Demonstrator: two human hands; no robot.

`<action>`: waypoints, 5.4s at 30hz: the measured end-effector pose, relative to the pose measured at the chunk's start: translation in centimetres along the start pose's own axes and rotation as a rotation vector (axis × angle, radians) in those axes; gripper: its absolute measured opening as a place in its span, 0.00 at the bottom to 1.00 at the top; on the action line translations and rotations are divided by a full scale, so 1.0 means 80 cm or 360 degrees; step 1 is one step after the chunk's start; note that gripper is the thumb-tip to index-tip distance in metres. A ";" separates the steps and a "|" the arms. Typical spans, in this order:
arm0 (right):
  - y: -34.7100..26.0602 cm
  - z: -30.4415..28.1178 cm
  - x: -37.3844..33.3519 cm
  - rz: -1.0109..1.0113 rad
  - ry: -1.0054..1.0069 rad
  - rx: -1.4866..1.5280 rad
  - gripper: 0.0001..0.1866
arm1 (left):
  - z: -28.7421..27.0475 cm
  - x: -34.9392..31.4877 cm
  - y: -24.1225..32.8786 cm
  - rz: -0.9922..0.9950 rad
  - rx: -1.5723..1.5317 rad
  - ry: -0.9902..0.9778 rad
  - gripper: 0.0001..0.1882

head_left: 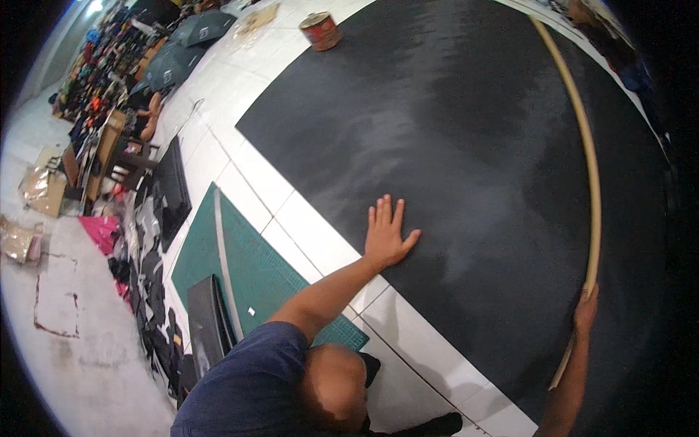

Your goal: The person lays out a large black fabric sheet on the floor, uses a wooden stick to measure and mark a line, and then cuts the fabric along the line with scissors. The process is repeated to cut another section of the fabric.

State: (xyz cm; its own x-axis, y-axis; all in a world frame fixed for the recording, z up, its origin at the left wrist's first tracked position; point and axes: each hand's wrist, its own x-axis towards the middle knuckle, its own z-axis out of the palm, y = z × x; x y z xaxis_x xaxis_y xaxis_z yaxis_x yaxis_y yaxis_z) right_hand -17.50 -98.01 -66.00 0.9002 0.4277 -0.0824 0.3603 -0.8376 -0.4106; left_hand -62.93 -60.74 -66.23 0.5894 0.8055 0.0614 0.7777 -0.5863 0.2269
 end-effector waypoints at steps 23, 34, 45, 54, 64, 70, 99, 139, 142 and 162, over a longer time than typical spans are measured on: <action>-0.266 0.095 0.041 -0.0535 -0.0036 -0.0511 0.26 | -0.024 0.000 -0.003 -0.0048 -0.0071 -0.0076 0.43; -0.016 0.000 -0.058 0.0209 0.0022 -0.0061 0.29 | -0.019 0.004 -0.002 0.0076 -0.0084 0.0012 0.42; 0.095 -0.069 -0.200 0.0347 0.0328 -0.0245 0.27 | -0.021 -0.076 -0.033 -0.0170 -0.0041 -0.0115 0.46; 0.074 -0.042 -0.370 -0.0280 -0.0258 -0.0543 0.37 | -0.033 -0.101 -0.079 -0.0191 -0.0063 -0.0270 0.48; -0.071 0.008 -0.404 -0.1206 -0.0826 -0.0423 0.33 | -0.058 -0.205 -0.039 -0.0926 -0.0691 -0.0121 0.37; -0.175 0.000 -0.448 -0.1251 -0.1304 -0.0015 0.38 | -0.080 -0.244 0.007 -0.1475 -0.1643 -0.0249 0.45; -0.056 -0.028 -0.628 0.0764 -0.0688 0.0702 0.14 | -0.122 -0.104 -0.131 0.0404 0.0031 0.0023 0.29; -0.017 -0.151 -0.670 0.0809 -0.1316 0.0920 0.18 | 0.048 -0.265 0.340 0.1456 -0.0546 -0.0585 0.10; -0.025 -0.153 -0.675 0.0841 -0.1338 0.0935 0.18 | 0.051 -0.268 0.338 0.1447 -0.0592 -0.0561 0.10; -0.053 -0.152 -0.689 0.0868 -0.1349 0.1007 0.21 | 0.043 -0.271 0.349 0.1327 -0.0793 -0.0573 0.07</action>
State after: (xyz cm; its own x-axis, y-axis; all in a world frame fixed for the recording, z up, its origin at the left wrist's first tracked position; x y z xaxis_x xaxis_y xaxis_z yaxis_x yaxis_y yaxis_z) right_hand -65.67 -122.13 -48.64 0.3625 0.3547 -0.8618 -0.4191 -0.7639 -0.4907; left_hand -53.28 -94.89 -64.60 0.9935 0.0387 0.1074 -0.0375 -0.7780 0.6271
